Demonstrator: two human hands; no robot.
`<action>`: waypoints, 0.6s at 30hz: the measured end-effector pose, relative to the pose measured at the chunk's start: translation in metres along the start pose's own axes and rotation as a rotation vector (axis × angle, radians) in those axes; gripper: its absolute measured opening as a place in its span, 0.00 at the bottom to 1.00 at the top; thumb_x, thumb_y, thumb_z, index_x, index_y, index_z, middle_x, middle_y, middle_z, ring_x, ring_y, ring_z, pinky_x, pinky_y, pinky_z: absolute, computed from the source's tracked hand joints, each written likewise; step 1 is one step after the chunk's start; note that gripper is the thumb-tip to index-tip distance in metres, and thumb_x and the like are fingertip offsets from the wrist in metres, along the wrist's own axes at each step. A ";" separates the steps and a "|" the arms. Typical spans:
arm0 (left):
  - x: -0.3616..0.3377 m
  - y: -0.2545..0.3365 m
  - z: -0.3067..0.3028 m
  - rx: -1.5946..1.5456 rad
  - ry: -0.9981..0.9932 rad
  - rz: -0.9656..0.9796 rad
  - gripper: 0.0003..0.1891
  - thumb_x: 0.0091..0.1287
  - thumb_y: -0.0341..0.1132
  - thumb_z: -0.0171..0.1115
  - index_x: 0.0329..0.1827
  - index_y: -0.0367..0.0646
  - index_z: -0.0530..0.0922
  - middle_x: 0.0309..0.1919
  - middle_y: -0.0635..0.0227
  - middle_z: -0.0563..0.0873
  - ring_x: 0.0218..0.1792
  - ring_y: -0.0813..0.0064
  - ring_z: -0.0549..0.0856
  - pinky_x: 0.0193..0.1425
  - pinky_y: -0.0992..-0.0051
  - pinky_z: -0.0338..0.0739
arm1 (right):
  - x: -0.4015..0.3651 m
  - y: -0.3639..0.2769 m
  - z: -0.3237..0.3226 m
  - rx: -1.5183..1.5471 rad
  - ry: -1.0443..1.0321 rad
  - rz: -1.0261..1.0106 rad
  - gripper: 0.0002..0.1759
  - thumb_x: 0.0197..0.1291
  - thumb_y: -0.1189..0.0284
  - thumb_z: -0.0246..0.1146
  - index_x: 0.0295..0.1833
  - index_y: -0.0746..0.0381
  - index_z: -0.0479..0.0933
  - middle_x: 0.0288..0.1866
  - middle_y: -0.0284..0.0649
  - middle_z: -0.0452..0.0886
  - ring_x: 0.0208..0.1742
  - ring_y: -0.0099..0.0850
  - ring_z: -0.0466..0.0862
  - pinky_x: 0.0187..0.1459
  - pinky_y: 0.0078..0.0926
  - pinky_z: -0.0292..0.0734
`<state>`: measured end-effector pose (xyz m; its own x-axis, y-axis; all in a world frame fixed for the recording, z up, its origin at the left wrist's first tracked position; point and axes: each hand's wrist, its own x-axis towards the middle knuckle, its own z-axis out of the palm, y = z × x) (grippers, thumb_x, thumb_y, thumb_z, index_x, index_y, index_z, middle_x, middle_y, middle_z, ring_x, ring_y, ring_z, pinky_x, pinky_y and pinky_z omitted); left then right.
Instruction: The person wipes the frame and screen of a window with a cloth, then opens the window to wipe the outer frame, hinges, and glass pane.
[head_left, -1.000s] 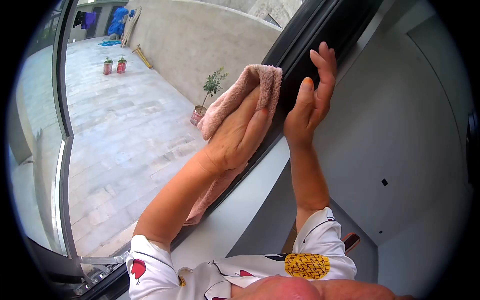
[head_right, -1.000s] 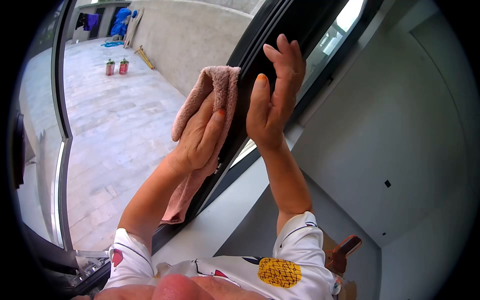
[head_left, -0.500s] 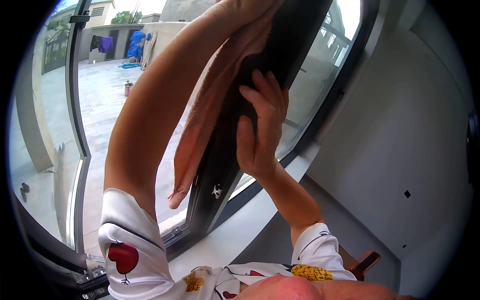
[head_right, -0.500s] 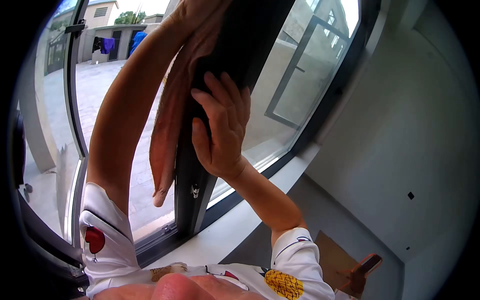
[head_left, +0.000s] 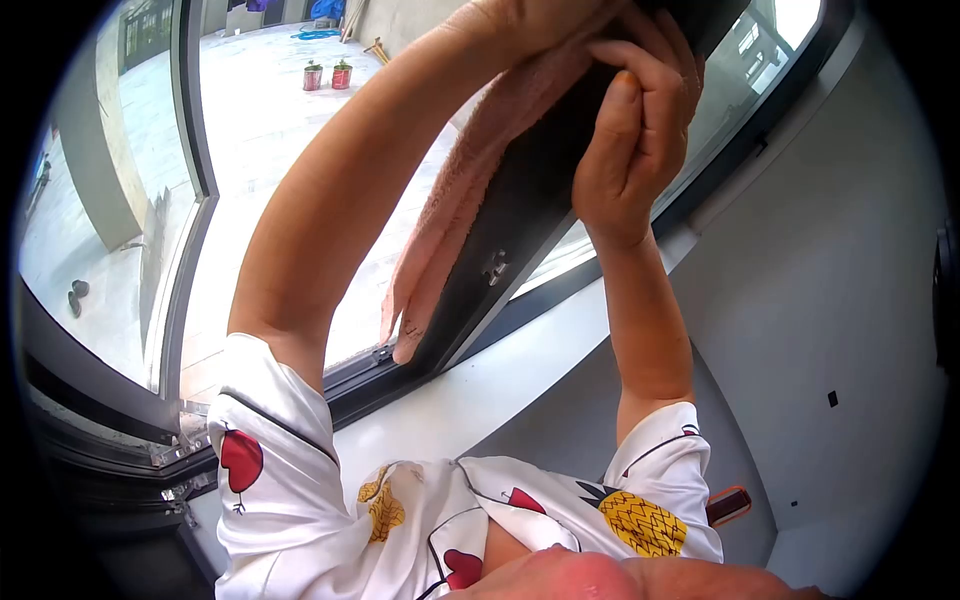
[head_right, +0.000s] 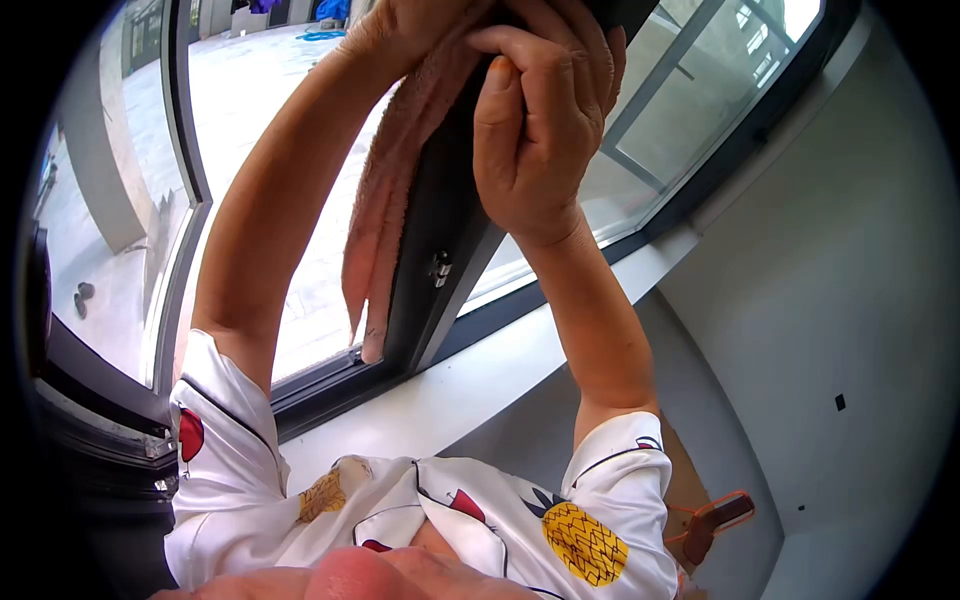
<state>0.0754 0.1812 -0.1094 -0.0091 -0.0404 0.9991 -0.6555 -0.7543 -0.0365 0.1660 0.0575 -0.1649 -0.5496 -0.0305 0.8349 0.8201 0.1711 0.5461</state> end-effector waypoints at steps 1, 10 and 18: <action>-0.023 0.000 0.002 -0.126 -0.008 0.015 0.29 0.77 0.44 0.42 0.74 0.32 0.62 0.71 0.51 0.69 0.74 0.60 0.63 0.78 0.69 0.51 | 0.000 -0.006 0.001 0.022 0.013 0.062 0.15 0.72 0.73 0.47 0.54 0.68 0.75 0.59 0.55 0.78 0.64 0.52 0.75 0.71 0.47 0.62; -0.213 0.072 -0.004 0.044 -0.157 -0.531 0.25 0.76 0.37 0.44 0.75 0.39 0.64 0.74 0.46 0.63 0.77 0.48 0.58 0.79 0.61 0.52 | 0.001 -0.019 0.009 0.029 0.037 0.119 0.15 0.74 0.72 0.47 0.59 0.63 0.74 0.65 0.48 0.75 0.71 0.42 0.70 0.72 0.41 0.61; -0.270 0.097 -0.007 -0.092 -0.142 -0.670 0.25 0.65 0.14 0.46 0.67 0.29 0.67 0.63 0.59 0.70 0.70 0.66 0.68 0.75 0.76 0.57 | 0.001 -0.019 0.004 -0.176 -0.069 0.060 0.15 0.74 0.71 0.48 0.59 0.61 0.74 0.63 0.41 0.76 0.70 0.43 0.69 0.71 0.42 0.62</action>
<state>0.0091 0.1229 -0.3827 0.5154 0.3245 0.7931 -0.5469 -0.5879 0.5960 0.1491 0.0580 -0.1742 -0.5032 0.0435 0.8631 0.8638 -0.0048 0.5039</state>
